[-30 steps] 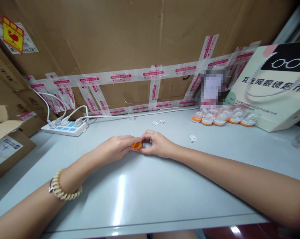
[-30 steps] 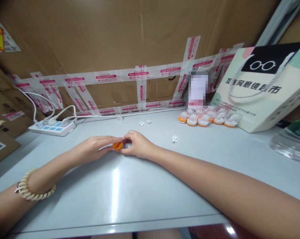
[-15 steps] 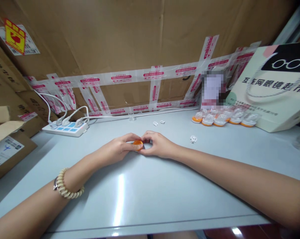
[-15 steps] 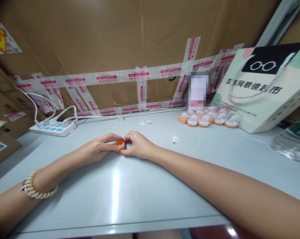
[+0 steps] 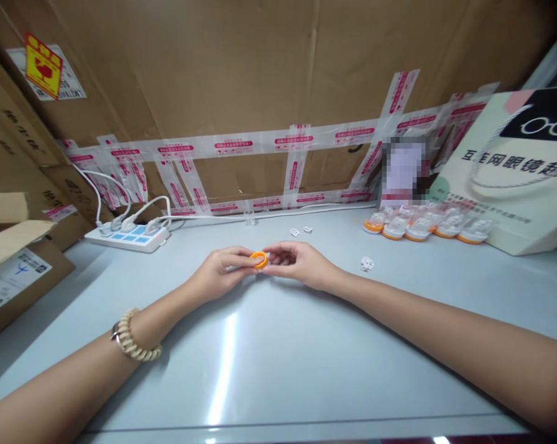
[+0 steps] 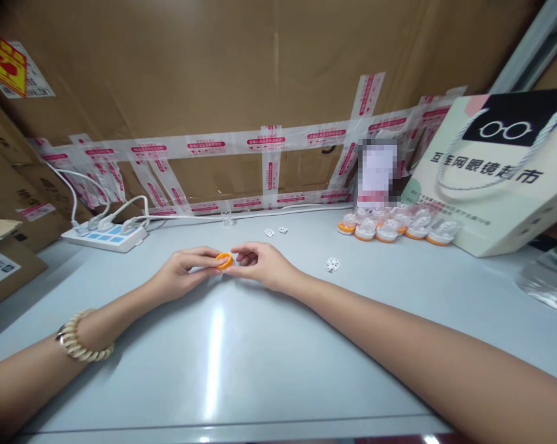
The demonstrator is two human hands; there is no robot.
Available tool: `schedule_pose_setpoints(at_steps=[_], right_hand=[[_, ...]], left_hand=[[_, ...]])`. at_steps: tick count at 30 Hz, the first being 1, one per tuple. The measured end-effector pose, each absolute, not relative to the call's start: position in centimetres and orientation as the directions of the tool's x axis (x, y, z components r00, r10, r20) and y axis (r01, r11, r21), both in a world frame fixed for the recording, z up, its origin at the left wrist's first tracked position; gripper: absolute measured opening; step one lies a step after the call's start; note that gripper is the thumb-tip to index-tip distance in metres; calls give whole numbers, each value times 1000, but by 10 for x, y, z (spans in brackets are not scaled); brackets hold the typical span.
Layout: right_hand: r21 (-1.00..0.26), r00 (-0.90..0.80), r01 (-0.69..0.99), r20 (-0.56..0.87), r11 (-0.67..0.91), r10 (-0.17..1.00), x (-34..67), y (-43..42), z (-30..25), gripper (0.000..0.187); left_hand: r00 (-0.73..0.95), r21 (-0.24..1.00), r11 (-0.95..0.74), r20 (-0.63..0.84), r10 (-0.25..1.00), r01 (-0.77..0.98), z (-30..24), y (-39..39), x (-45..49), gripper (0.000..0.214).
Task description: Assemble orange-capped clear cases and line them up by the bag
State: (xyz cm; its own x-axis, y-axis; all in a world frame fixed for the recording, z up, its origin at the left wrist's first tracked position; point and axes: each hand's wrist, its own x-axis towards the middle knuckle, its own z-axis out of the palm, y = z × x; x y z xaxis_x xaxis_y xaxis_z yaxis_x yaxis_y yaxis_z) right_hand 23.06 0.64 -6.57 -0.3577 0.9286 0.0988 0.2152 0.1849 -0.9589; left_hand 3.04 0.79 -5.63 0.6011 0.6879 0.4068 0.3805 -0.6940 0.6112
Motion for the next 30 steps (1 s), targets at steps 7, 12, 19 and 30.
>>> schedule_pose_setpoints(at_steps=[7,12,19,30], right_hand=[[-845,-430,-397,-173,-358,886,219,-12,-47,15],[-747,-425,-509,-215,-429,879,214,-19,-48,15],[-712,-437,-563,-174,-419,883,214,-18,-53,13],[-685,-463,-599,-125,-414,877,212,-20,-55,13]], left_hand=[[433,716,-629,484,760,304,-51,5,31,19],[483,581,-740,567,667,340,-48,-1,35,22],[425,502,-721,586,690,478,-45,-7,34,48],[539,440,-778,561,628,448,-33,-11,32,31]])
